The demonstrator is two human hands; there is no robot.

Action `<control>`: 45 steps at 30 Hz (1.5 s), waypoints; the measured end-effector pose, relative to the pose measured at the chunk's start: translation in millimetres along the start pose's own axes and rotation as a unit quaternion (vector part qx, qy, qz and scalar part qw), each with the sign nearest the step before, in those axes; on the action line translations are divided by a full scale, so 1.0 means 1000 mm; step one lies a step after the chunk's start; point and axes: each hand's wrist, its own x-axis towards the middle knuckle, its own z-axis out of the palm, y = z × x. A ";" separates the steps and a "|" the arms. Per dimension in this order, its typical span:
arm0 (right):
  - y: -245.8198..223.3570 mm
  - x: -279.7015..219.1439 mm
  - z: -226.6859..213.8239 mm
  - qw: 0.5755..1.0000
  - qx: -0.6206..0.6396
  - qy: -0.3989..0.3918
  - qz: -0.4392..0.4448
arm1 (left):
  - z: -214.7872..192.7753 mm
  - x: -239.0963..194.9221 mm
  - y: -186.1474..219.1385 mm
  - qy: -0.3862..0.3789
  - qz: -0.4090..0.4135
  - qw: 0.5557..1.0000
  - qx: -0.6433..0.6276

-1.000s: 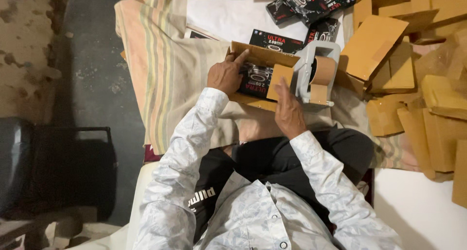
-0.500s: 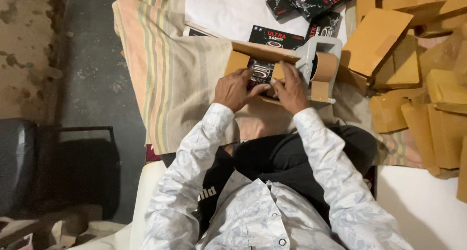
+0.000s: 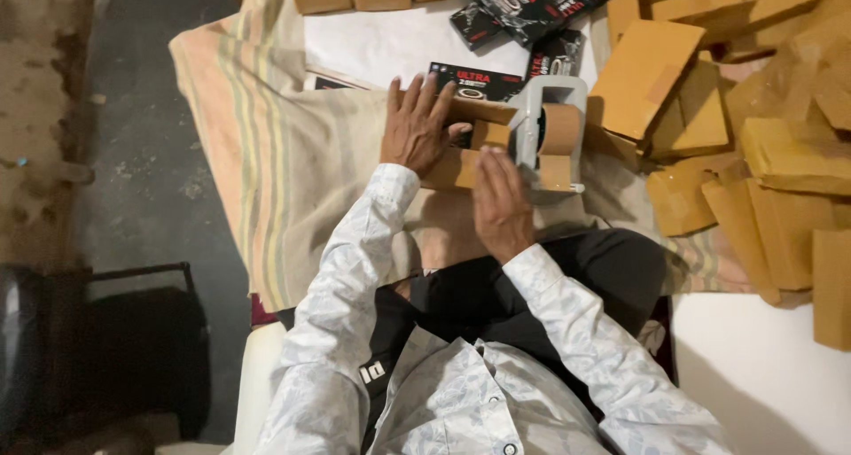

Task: The person sits on the floor and repeatedly packs small black product boxes into larger brown cardboard boxes. They close the flaps and seal each box using a handheld tape dispenser, then set the finished packages aside.

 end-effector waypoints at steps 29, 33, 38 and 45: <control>0.135 -0.042 -0.003 0.706 0.475 -0.009 0.526 | -0.017 -0.006 0.049 -0.195 0.193 0.959 0.069; 0.126 -0.036 -0.002 0.640 0.599 0.005 0.482 | -0.011 -0.003 0.057 -0.205 0.233 0.947 0.081; 0.121 -0.017 -0.019 0.632 0.597 0.042 0.492 | -0.010 -0.002 0.058 -0.221 0.224 0.946 0.070; 0.105 0.004 -0.051 0.778 0.435 0.073 0.448 | -0.008 -0.001 0.059 -0.225 0.197 0.952 0.059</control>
